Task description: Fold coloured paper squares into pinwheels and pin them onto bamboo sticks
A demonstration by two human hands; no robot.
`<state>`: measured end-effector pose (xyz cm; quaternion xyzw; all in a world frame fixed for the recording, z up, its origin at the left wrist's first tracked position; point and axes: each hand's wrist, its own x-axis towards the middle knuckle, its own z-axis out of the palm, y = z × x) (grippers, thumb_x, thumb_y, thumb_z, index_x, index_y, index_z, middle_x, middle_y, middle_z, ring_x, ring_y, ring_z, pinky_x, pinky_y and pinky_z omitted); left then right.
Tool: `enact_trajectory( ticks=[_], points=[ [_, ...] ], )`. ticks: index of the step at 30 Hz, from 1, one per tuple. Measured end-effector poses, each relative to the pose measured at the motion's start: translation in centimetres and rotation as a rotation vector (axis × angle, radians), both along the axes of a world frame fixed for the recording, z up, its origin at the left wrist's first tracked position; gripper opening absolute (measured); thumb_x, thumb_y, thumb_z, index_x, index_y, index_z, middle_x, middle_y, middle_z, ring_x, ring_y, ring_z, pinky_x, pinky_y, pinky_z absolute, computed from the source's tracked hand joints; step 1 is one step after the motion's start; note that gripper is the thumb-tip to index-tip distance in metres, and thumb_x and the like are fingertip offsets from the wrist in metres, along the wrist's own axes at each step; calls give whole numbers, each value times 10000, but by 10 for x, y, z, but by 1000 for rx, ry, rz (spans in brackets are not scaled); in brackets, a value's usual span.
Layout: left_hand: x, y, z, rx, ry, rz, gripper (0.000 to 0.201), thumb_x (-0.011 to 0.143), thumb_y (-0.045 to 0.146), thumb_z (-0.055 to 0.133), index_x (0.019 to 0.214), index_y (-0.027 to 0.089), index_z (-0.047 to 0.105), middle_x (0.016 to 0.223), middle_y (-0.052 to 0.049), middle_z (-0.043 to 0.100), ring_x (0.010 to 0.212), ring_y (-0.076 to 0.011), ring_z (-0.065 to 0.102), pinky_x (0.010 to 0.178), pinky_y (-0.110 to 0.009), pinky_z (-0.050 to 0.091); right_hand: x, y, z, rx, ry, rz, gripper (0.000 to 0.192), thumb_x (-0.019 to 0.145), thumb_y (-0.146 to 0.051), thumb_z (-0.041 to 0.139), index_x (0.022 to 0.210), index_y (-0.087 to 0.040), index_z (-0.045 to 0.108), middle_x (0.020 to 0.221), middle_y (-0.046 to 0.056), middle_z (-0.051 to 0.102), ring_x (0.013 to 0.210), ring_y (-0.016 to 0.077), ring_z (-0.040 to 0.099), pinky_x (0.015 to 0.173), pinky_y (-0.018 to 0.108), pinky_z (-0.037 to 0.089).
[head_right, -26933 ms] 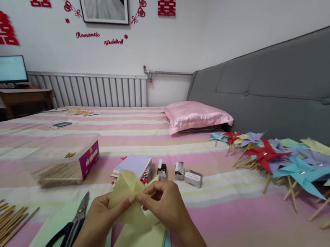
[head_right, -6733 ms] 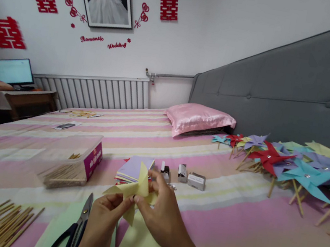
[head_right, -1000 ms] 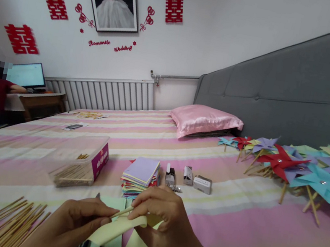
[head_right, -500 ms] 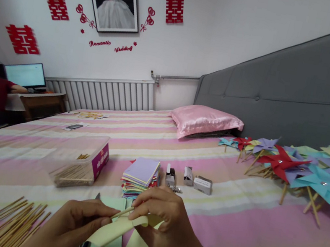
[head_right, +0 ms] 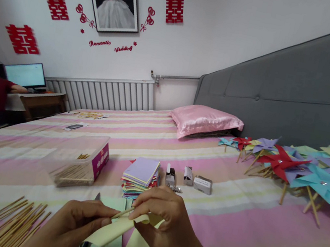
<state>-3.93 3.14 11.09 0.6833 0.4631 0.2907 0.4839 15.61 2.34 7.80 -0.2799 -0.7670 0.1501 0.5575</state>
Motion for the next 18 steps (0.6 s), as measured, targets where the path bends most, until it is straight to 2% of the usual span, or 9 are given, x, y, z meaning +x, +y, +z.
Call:
enact_trajectory(
  ticks=[11,18],
  points=[
    [2,-1,4,65,71,21,225,690,324,619,840,199,730,675,-60,693,619,-145,538,552,-223,378,0,0,1,4,-18,-16,99,693,-125,640,757,-197,663,787,27,671,719,140,613,684,274,453],
    [0,-1,3,94,94,-12,230,716,329,597,883,225,716,710,-60,707,642,-155,554,567,-228,384,0,-1,2,-16,-2,4,125,692,-98,627,753,-201,660,783,35,671,710,143,611,656,272,460]
  ],
)
